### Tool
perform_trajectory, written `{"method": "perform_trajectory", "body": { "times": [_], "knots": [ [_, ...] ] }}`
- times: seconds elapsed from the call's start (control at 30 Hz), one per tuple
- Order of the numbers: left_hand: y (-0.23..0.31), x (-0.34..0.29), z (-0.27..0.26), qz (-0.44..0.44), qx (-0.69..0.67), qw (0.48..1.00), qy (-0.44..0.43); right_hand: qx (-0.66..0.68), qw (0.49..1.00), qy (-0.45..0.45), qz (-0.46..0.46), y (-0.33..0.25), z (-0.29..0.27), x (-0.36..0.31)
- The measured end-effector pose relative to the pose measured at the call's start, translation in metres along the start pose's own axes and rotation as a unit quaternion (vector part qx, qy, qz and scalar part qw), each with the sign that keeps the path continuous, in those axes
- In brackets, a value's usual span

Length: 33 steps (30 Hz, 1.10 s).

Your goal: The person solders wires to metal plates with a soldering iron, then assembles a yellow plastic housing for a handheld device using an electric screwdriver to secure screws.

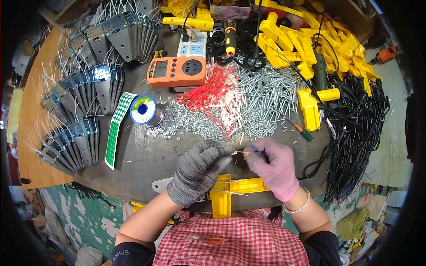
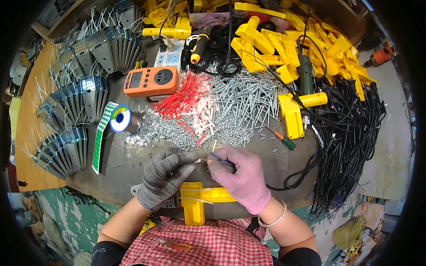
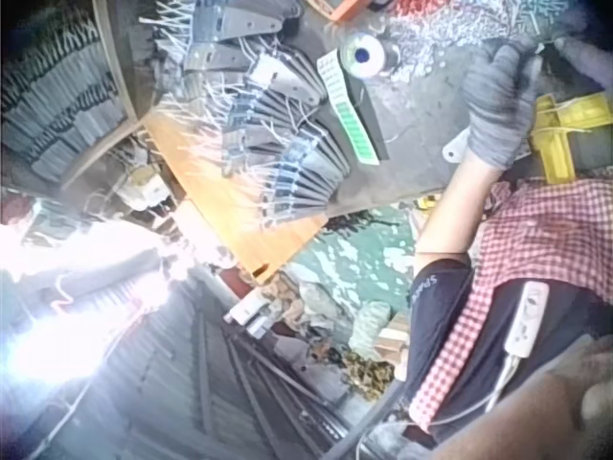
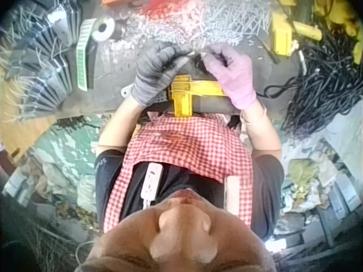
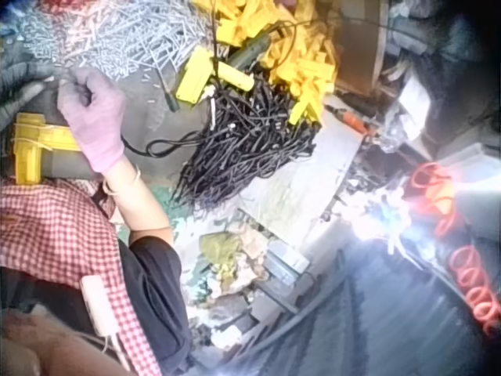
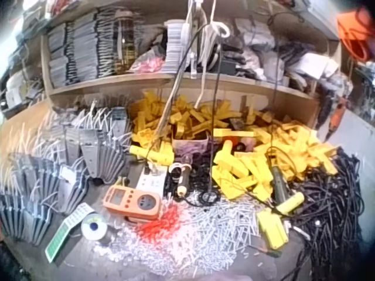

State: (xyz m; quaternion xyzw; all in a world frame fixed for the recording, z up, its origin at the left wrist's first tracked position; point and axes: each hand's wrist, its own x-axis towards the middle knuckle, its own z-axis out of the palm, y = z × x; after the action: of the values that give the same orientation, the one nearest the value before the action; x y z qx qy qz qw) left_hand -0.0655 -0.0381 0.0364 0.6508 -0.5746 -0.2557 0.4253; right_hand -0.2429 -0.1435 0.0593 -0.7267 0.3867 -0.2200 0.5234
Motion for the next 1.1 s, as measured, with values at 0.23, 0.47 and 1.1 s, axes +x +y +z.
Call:
{"method": "perform_trajectory", "body": {
  "times": [0.23, 0.47, 1.1],
  "knots": [
    [-0.002, -0.002, 0.002, 0.009, -0.013, 1.000, 0.025, 0.016, 1.000, -0.023, -0.004, 0.000, 0.001, -0.001],
    [-0.005, -0.006, 0.005, -0.007, -0.079, 0.996, 0.038, 0.038, 0.999, -0.033, 0.016, -0.003, 0.001, -0.001],
    [0.006, -0.006, 0.010, 0.197, 0.180, 0.963, -0.026, 0.041, 0.984, -0.143, 0.098, 0.001, -0.017, -0.001]
  ]
}}
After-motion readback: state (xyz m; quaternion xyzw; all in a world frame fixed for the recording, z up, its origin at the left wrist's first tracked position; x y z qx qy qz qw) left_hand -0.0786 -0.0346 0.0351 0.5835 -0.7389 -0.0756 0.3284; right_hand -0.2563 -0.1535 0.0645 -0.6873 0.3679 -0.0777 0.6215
